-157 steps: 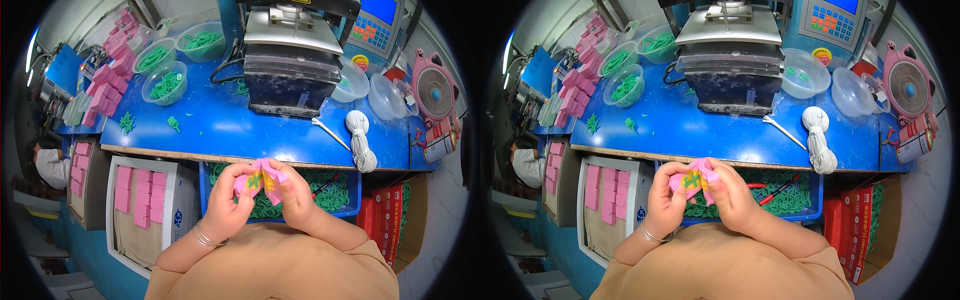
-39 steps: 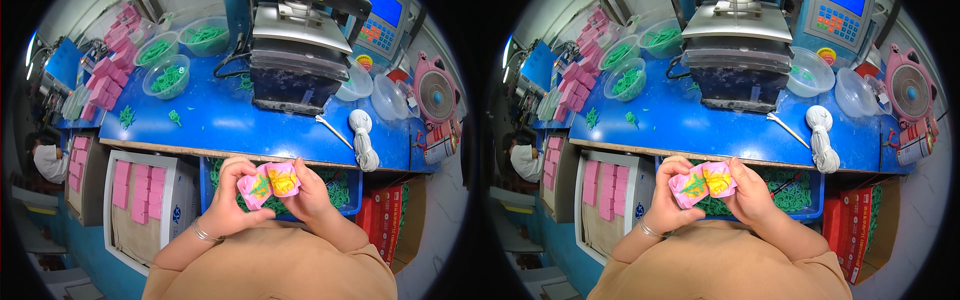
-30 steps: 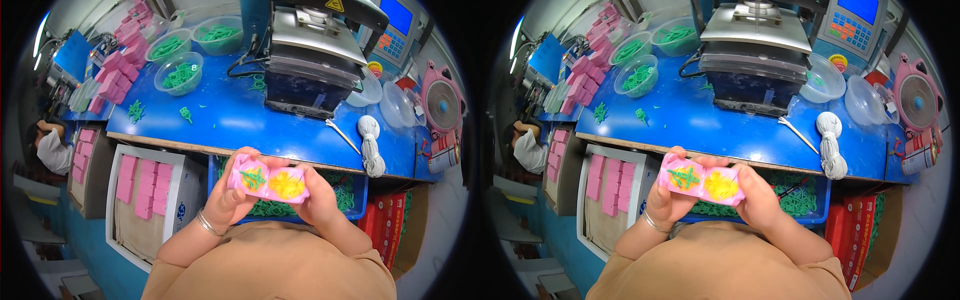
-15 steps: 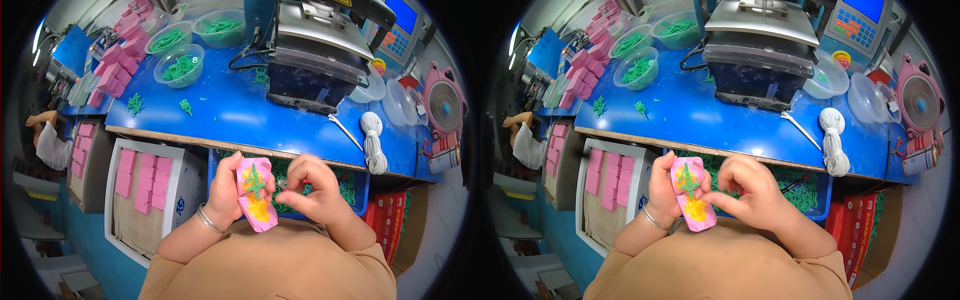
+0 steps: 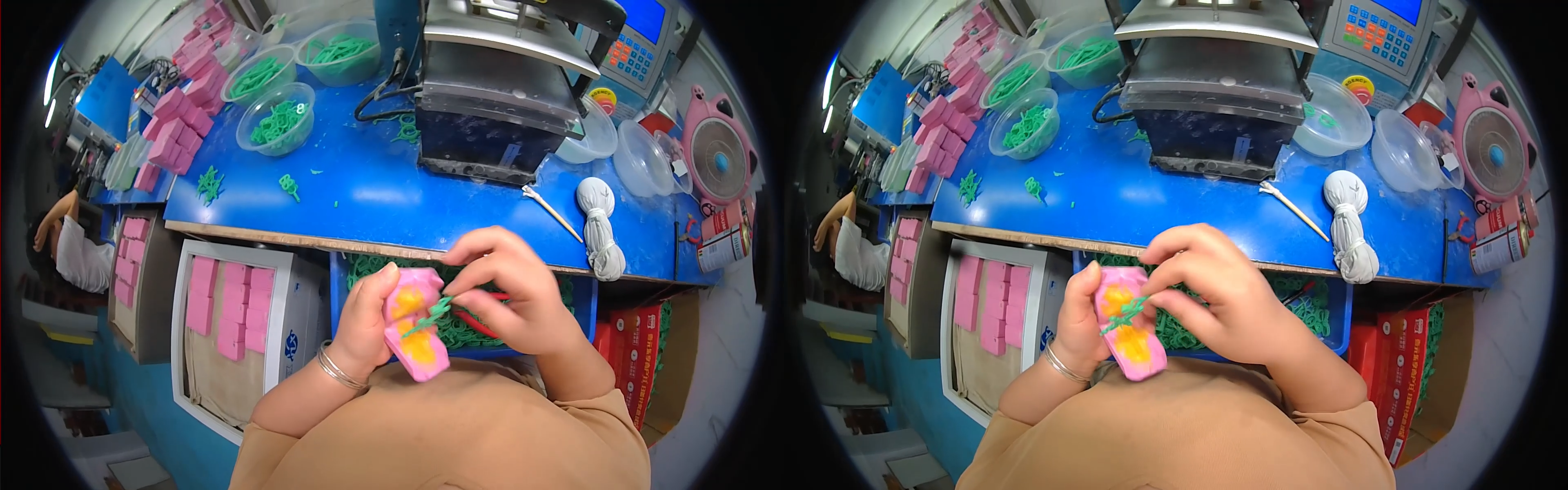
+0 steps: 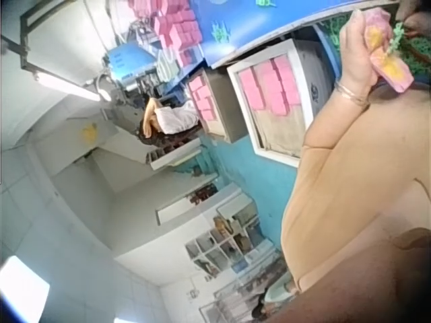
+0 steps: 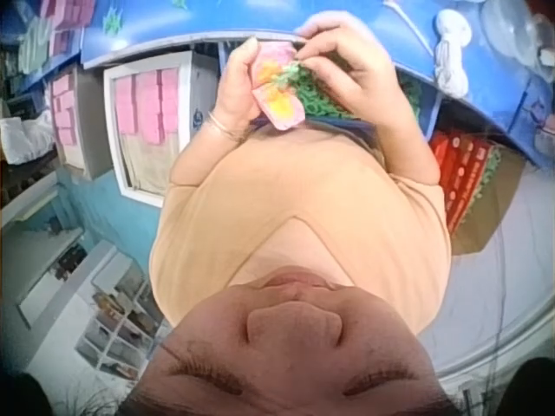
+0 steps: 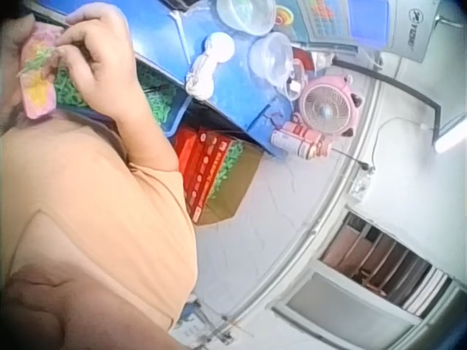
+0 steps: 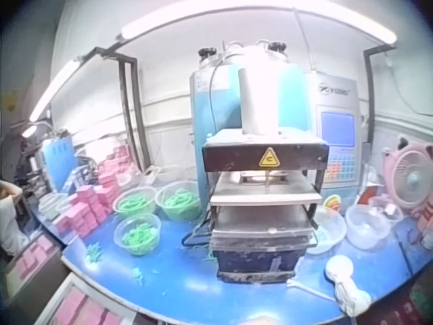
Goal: The recorder assembles small green plastic components into silicone molds and uses a wax injection machine to fill them.
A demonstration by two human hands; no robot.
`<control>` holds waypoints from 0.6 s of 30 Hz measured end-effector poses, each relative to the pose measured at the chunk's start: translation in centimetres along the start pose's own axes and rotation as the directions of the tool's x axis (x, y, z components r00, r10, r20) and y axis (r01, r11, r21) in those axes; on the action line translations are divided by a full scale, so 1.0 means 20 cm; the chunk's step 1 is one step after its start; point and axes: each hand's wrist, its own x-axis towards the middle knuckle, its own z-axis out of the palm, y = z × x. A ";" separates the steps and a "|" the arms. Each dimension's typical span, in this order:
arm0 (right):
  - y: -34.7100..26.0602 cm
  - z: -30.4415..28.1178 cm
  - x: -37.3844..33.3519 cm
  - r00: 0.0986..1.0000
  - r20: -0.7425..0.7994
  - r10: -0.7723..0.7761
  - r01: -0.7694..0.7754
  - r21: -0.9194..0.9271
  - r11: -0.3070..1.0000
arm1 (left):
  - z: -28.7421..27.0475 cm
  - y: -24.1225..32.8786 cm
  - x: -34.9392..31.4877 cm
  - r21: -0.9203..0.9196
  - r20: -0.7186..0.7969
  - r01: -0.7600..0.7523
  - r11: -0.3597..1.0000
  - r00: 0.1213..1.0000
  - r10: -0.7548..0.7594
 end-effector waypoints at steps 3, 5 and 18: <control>-0.01 -0.03 -0.05 0.947 -0.273 0.171 -0.105 0.240 0.965 | 0.01 0.02 0.08 0.269 -0.107 -0.382 0.884 0.900 0.421; -0.03 -0.02 -0.08 0.921 -0.336 0.198 -0.127 0.221 0.967 | -0.04 0.03 0.18 0.551 -0.086 -0.471 0.689 0.789 0.609; -0.03 0.01 -0.15 0.902 -0.430 0.051 -0.071 -0.030 0.997 | 0.14 0.08 0.06 0.512 0.341 -0.597 0.618 0.801 0.492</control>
